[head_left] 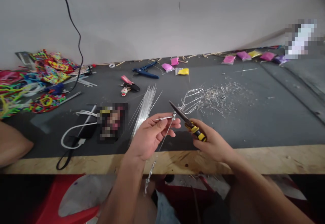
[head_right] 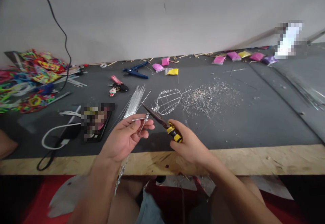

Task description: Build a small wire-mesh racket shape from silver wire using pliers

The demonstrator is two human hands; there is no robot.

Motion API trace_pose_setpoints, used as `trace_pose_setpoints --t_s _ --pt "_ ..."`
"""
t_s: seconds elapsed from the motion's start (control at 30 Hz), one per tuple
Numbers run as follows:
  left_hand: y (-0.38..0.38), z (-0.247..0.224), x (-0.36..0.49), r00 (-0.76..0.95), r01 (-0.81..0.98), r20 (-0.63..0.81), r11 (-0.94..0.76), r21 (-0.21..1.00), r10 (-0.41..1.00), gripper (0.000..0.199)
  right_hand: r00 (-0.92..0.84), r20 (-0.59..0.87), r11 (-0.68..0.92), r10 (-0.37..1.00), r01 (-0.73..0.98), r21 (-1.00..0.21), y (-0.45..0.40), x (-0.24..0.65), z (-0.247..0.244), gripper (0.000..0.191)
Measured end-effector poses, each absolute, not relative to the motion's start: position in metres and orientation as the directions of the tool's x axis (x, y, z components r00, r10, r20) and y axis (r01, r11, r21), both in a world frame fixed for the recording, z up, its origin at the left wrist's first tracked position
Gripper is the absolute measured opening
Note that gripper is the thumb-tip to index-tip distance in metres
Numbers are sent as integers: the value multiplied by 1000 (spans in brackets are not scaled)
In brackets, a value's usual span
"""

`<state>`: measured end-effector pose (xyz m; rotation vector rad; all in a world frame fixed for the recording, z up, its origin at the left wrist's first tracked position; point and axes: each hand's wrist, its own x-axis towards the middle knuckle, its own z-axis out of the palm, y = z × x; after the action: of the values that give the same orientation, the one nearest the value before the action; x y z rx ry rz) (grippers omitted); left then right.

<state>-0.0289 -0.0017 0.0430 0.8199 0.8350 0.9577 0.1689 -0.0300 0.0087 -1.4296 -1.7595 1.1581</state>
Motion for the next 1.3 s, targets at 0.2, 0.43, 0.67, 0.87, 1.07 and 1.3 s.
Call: trace_pose_setpoints --t_s 0.2,0.43,0.67,0.87,1.07,1.3 --pt "-5 34 -23 413 -524 -285 482 702 865 25 -362 -67 103 930 431 -897 -33 167 14 56" --pt "-7 30 -28 530 -484 -241 523 701 813 33 -440 -31 184 898 438 -880 -35 169 15 59" --pt "-4 29 -37 639 -416 -224 576 704 736 29 -423 -39 190 905 486 -853 -35 172 10 58" --pt "1 22 -37 696 -466 -117 570 677 708 23 -433 -39 209 901 509 -835 -34 172 10 56" --pt "5 27 -40 643 -355 -224 544 760 732 23 -422 -53 201 905 532 -822 -34 171 8 55" --pt "4 42 -43 425 -8 -303 338 941 853 19 -385 -76 167 920 560 -812 -34 170 9 55"
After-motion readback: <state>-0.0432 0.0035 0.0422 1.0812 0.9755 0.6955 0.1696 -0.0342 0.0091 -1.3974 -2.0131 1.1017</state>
